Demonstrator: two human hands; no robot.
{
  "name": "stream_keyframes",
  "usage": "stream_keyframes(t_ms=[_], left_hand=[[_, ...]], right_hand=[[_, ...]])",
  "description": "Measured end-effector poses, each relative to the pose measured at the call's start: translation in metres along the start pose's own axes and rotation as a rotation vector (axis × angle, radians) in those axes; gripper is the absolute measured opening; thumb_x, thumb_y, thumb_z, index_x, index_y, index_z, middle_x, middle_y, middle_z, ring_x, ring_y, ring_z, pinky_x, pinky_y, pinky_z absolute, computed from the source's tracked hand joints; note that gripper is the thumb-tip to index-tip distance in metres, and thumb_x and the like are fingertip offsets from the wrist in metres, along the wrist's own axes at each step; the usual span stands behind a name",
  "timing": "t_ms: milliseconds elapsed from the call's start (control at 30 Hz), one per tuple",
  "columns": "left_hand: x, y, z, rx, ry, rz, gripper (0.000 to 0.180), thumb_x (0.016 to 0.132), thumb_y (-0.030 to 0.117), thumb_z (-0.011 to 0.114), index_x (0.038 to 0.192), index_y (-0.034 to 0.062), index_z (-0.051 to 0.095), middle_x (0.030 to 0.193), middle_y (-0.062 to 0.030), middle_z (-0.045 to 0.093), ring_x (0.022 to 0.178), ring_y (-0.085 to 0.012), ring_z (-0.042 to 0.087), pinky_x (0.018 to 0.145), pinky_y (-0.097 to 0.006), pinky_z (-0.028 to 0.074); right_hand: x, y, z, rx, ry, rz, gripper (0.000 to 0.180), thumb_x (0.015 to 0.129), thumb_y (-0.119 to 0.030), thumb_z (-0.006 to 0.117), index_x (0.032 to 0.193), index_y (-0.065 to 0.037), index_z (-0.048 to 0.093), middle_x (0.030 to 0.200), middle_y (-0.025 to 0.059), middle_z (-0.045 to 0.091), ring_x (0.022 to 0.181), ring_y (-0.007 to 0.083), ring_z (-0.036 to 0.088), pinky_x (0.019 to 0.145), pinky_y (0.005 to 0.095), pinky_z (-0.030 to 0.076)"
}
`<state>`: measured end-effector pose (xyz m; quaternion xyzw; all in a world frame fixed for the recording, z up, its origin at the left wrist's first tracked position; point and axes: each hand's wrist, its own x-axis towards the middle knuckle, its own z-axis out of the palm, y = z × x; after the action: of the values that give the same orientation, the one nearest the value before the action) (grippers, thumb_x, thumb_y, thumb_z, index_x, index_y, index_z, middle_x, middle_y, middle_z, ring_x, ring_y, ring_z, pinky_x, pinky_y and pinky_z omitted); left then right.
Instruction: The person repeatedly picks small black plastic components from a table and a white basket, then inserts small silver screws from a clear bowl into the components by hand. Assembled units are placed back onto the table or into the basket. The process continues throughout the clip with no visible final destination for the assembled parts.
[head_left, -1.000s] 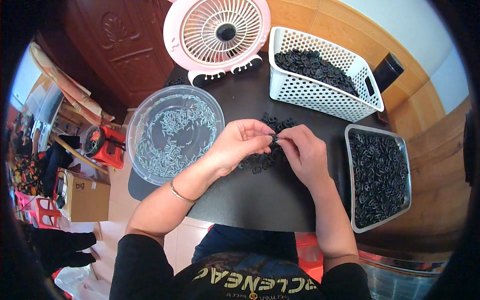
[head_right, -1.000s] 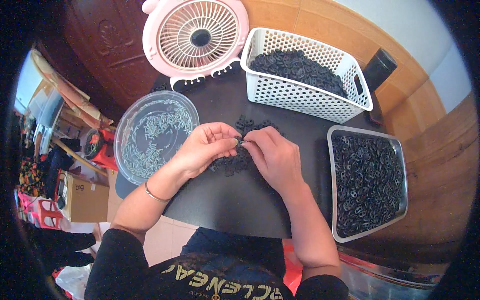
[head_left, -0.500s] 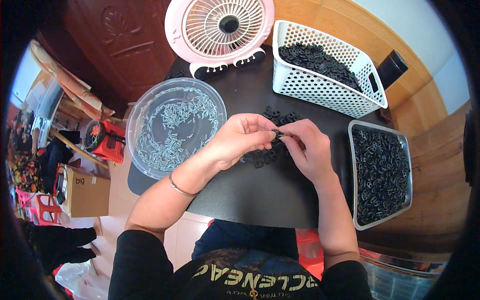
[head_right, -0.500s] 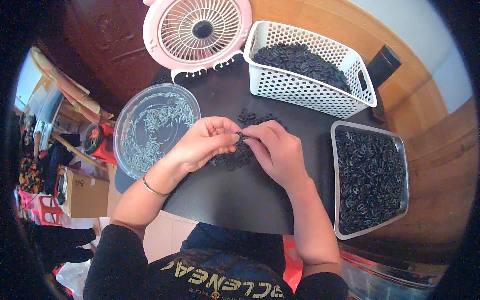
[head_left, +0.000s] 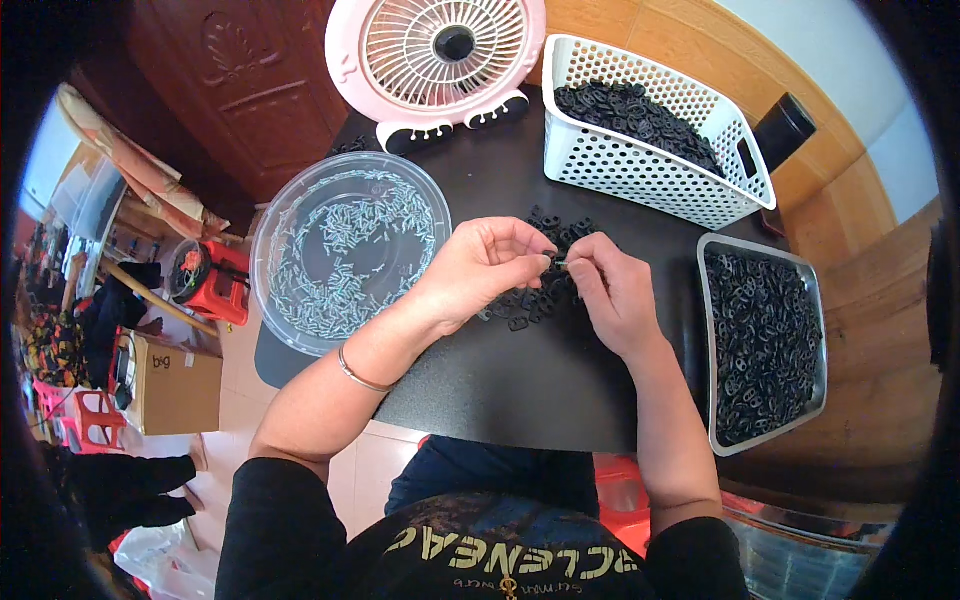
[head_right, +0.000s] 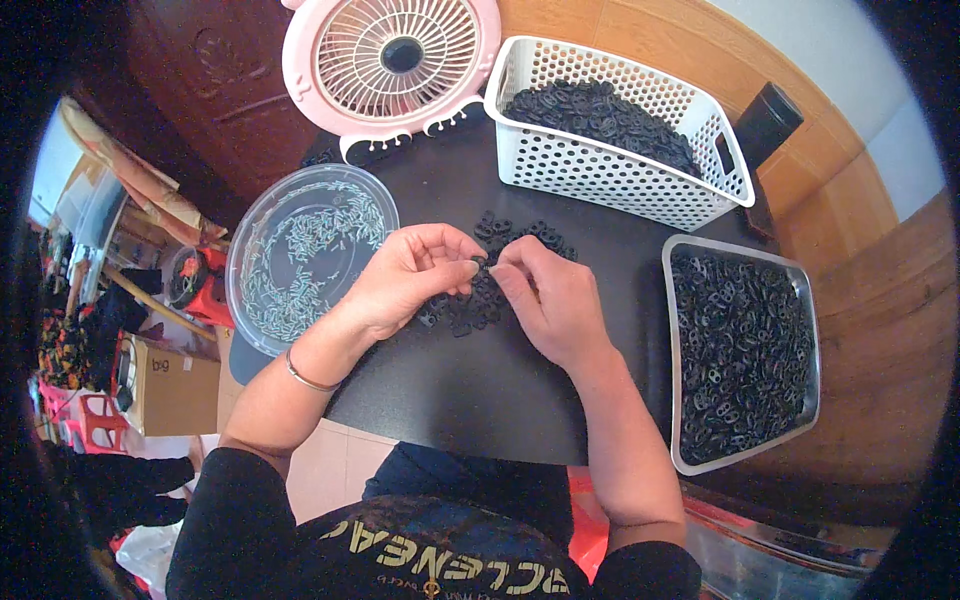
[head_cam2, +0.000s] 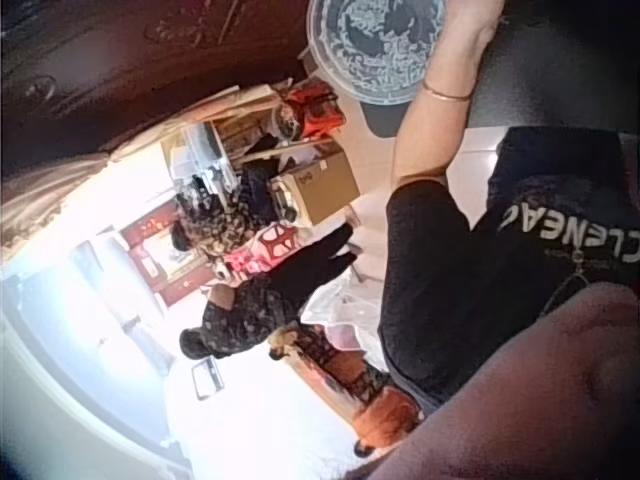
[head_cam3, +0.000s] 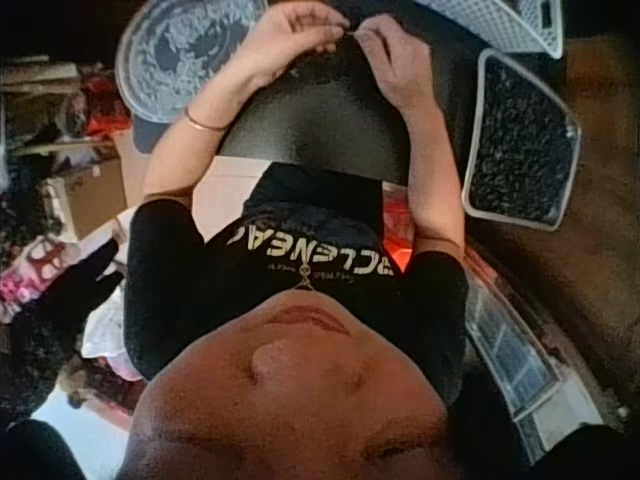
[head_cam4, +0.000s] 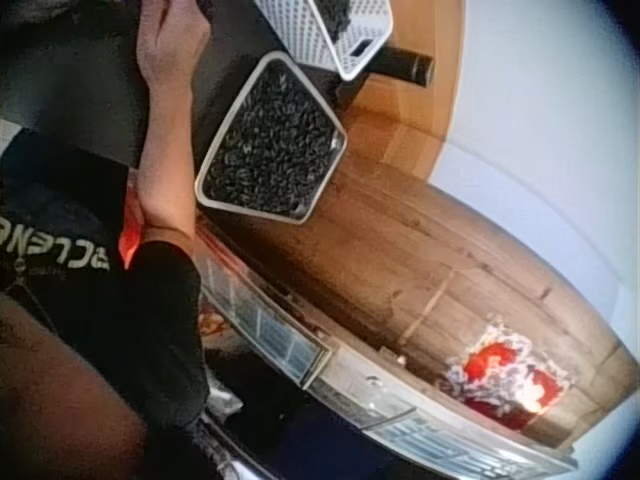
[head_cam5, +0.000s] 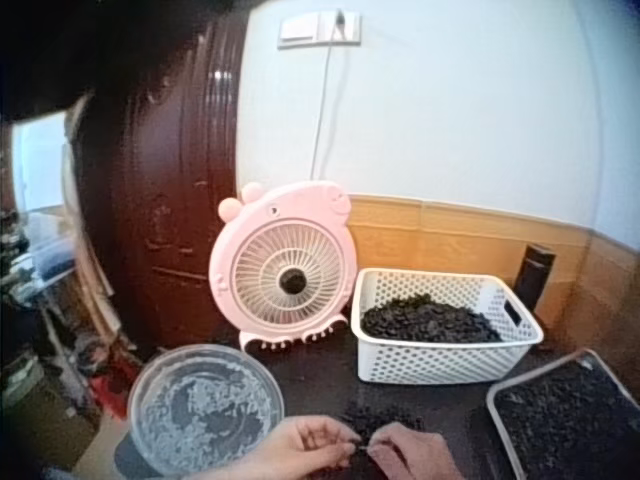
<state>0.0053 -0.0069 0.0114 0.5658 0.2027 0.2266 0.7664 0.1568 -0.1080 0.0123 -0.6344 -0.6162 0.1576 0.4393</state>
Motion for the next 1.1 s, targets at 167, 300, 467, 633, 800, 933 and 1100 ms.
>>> stream_keyframes(t_ms=[167,300,467,633,800,933,1100], left_hand=[[0.000,-0.001,-0.001,-0.015,-0.020,-0.014,0.013,0.078,0.002,0.059,0.091,-0.0013,0.059,0.077,-0.0021,0.060,0.065,-0.0058,0.055,0.061,-0.018,0.046],[-0.001,0.001,0.000,-0.027,-0.029,-0.045,0.014,0.078,0.002,0.059,0.092,-0.0017,0.058,0.078,-0.0029,0.060,0.068,-0.0067,0.055,0.064,-0.019,0.046],[-0.002,0.001,0.001,0.010,-0.016,0.008,0.014,0.079,0.002,0.059,0.092,-0.0014,0.058,0.079,-0.0031,0.060,0.068,-0.0064,0.055,0.065,-0.019,0.046],[-0.003,-0.003,0.009,0.099,0.050,0.166,0.013,0.079,0.002,0.058,0.091,-0.0013,0.058,0.079,-0.0026,0.060,0.065,-0.0056,0.055,0.063,-0.019,0.046],[-0.004,-0.002,0.008,0.733,0.138,0.513,0.012,0.078,-0.001,0.059,0.090,0.0000,0.059,0.077,-0.0011,0.059,0.068,-0.0051,0.053,0.064,-0.017,0.043],[-0.002,-0.004,0.008,0.133,0.063,0.211,0.011,0.079,-0.001,0.059,0.090,-0.0002,0.058,0.076,-0.0014,0.059,0.068,-0.0054,0.053,0.063,-0.017,0.043],[0.002,-0.005,0.003,0.076,0.045,0.137,0.012,0.080,0.001,0.057,0.092,-0.0012,0.058,0.079,-0.0033,0.060,0.069,-0.0066,0.056,0.065,-0.019,0.046]], right_hand=[[0.000,0.000,0.002,-0.074,-0.011,-0.105,0.010,0.081,-0.013,0.056,0.082,-0.004,0.054,0.069,0.0105,0.058,0.060,0.0259,0.058,0.054,0.0321,0.044],[0.000,0.003,0.003,-0.091,0.019,-0.187,0.008,0.080,-0.012,0.056,0.082,-0.004,0.055,0.074,0.0110,0.058,0.064,0.0272,0.059,0.055,0.0338,0.045],[0.000,0.005,0.008,0.005,0.056,-0.174,0.009,0.081,-0.011,0.055,0.077,-0.002,0.054,0.068,0.0107,0.055,0.061,0.0262,0.056,0.054,0.0329,0.043],[-0.001,0.004,0.011,0.103,0.056,-0.085,0.018,0.085,-0.014,0.050,0.074,0.000,0.051,0.064,0.0100,0.052,0.058,0.0238,0.052,0.055,0.0319,0.041],[-0.001,-0.002,0.010,0.274,-0.017,0.090,0.025,0.089,-0.018,0.044,0.073,0.000,0.050,0.064,0.0088,0.052,0.059,0.0185,0.052,0.057,0.0300,0.040],[0.000,0.002,0.007,0.261,-0.066,0.062,0.025,0.089,-0.020,0.043,0.074,0.000,0.050,0.064,0.0083,0.052,0.059,0.0177,0.052,0.058,0.0290,0.041],[0.001,0.007,0.003,0.164,-0.010,-0.051,0.021,0.088,-0.021,0.046,0.080,-0.002,0.052,0.069,0.0088,0.054,0.060,0.0207,0.054,0.058,0.0289,0.041]])
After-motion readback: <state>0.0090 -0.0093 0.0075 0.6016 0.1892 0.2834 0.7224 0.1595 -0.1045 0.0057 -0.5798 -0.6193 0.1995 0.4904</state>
